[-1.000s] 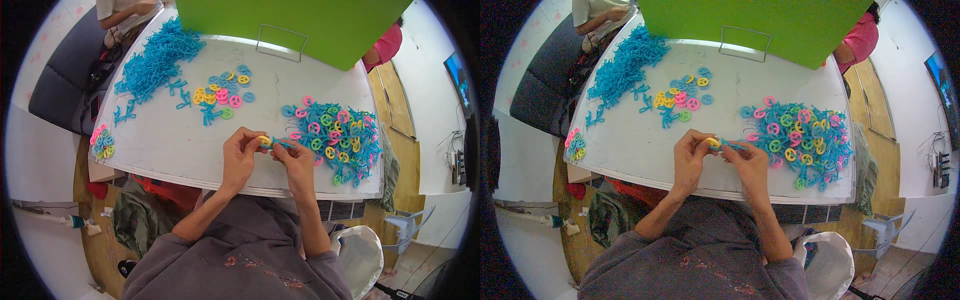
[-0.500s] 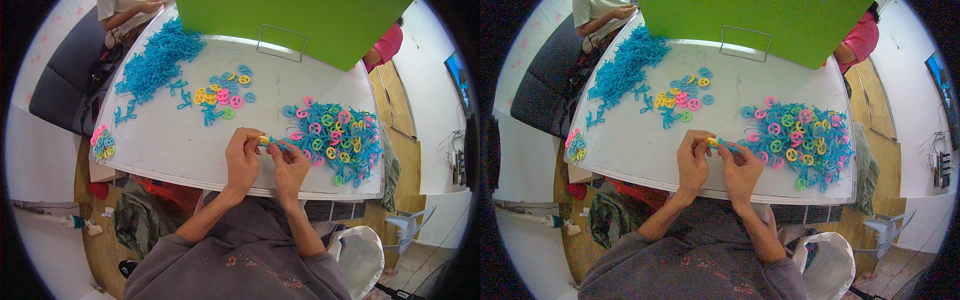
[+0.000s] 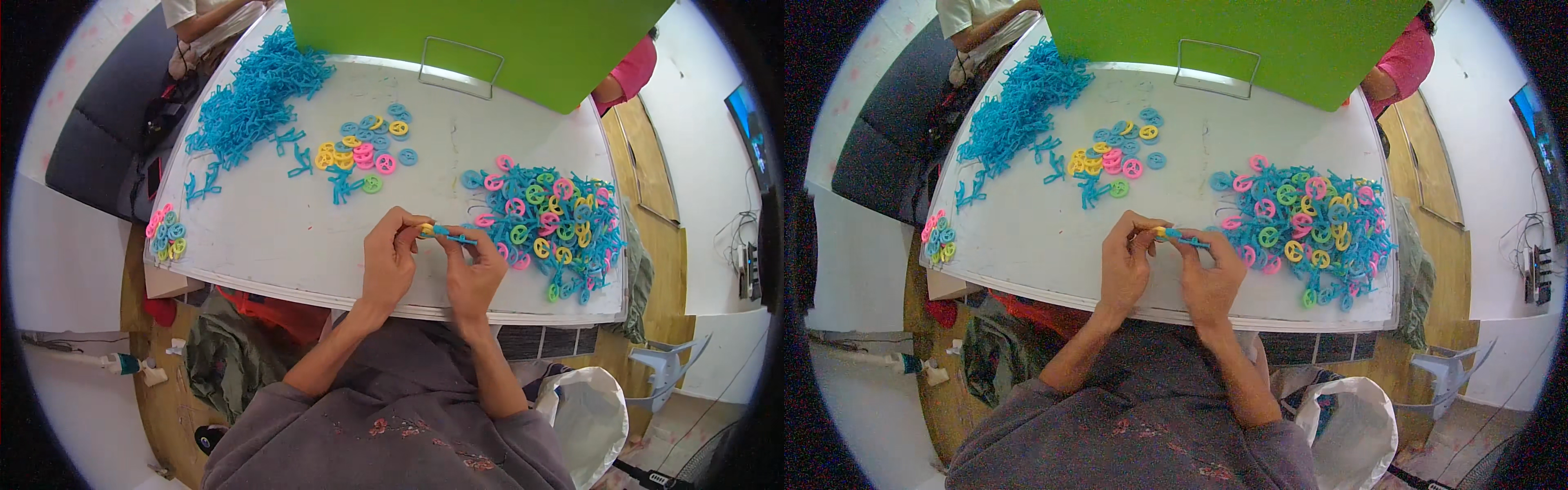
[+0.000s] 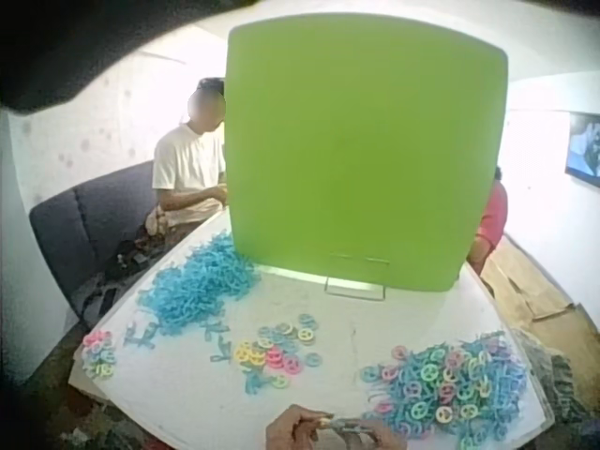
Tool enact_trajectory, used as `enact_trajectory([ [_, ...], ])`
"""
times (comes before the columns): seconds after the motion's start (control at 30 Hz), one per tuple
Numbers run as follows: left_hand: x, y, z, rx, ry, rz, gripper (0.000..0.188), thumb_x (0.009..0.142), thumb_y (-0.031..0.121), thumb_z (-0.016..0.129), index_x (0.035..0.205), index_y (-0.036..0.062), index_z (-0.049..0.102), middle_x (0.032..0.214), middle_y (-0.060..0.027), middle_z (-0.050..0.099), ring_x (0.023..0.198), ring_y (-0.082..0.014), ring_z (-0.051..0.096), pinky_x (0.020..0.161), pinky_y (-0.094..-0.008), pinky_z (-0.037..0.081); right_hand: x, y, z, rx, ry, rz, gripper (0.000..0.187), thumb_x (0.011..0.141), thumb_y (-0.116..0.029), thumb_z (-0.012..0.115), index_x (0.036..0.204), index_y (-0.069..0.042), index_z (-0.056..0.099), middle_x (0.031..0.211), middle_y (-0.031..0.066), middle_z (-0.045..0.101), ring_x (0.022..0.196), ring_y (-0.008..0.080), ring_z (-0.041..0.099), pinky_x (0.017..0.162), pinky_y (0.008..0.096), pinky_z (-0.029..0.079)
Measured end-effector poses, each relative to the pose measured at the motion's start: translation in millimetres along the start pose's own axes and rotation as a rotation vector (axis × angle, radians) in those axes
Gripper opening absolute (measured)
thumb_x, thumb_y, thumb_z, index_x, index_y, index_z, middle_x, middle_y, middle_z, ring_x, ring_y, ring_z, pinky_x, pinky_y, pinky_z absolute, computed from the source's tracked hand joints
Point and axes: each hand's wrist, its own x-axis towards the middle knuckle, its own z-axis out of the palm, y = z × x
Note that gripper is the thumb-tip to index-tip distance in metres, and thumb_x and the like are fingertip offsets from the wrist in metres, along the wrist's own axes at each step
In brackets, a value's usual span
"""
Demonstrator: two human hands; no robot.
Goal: Join small, colorful plastic smiley-face links together to form chains.
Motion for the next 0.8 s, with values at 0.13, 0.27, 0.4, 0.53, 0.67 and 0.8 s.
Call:
enact_trajectory([
  [0.13,-0.7,-5.1,-3.2,-0.143,0.001,0.031,0.011,0.095,0.002,0.051,0.098,-0.0003,0.061,0.087,-0.0071,0.062,0.070,-0.0106,0.053,0.063,-0.0244,0.045,14.4,-4.5,-13.3,0.044,-0.196,0.088,0.013,0.080,0.005,0.070,0.092,0.001,0.067,0.086,0.0052,0.067,0.081,0.0110,0.063,0.075,0.0238,0.051],
  [0.27,-3.1,-4.8,-2.2,-0.182,0.022,0.138,0.011,0.093,-0.003,0.051,0.099,-0.0021,0.060,0.091,-0.0089,0.062,0.077,-0.0134,0.057,0.069,-0.0268,0.049,12.1,-15.7,-13.8,-0.037,-0.201,0.014,0.012,0.080,0.005,0.070,0.091,0.001,0.067,0.085,0.0050,0.067,0.082,0.0106,0.062,0.077,0.0245,0.051],
  [0.4,-3.0,9.9,-8.9,-0.240,-0.054,-0.015,0.014,0.091,-0.007,0.052,0.101,-0.0021,0.060,0.097,-0.0098,0.062,0.087,-0.0151,0.062,0.073,-0.0291,0.052,13.4,-12.3,-13.4,0.031,-0.190,0.048,0.015,0.080,0.004,0.071,0.094,0.001,0.066,0.089,0.0059,0.067,0.082,0.0109,0.062,0.077,0.0247,0.051],
  [0.53,-7.0,7.4,-5.7,-0.142,0.120,0.171,0.018,0.082,-0.009,0.062,0.098,-0.0004,0.064,0.097,-0.0112,0.064,0.085,-0.0187,0.065,0.070,-0.0298,0.054,14.4,-14.9,-4.5,0.165,-0.168,0.130,0.029,0.085,0.003,0.065,0.114,0.002,0.058,0.106,0.0102,0.063,0.093,0.0125,0.061,0.081,0.0262,0.051],
  [0.67,-12.6,2.3,-4.2,0.343,0.186,0.557,0.023,0.075,-0.007,0.068,0.096,0.0018,0.066,0.101,-0.0109,0.065,0.088,-0.0267,0.065,0.072,-0.0325,0.054,4.5,-23.3,3.5,0.427,-0.220,0.218,0.041,0.086,0.000,0.065,0.124,0.003,0.050,0.116,0.0139,0.060,0.103,0.0184,0.060,0.088,0.0312,0.050],
  [0.8,-10.7,7.0,-14.9,0.396,0.062,0.617,0.024,0.073,-0.005,0.070,0.095,0.0033,0.066,0.102,-0.0092,0.065,0.088,-0.0270,0.064,0.071,-0.0333,0.054,9.0,-25.3,8.6,0.445,-0.176,0.335,0.032,0.093,-0.006,0.059,0.123,0.003,0.051,0.109,0.0093,0.061,0.097,0.0129,0.060,0.082,0.0265,0.050],
])
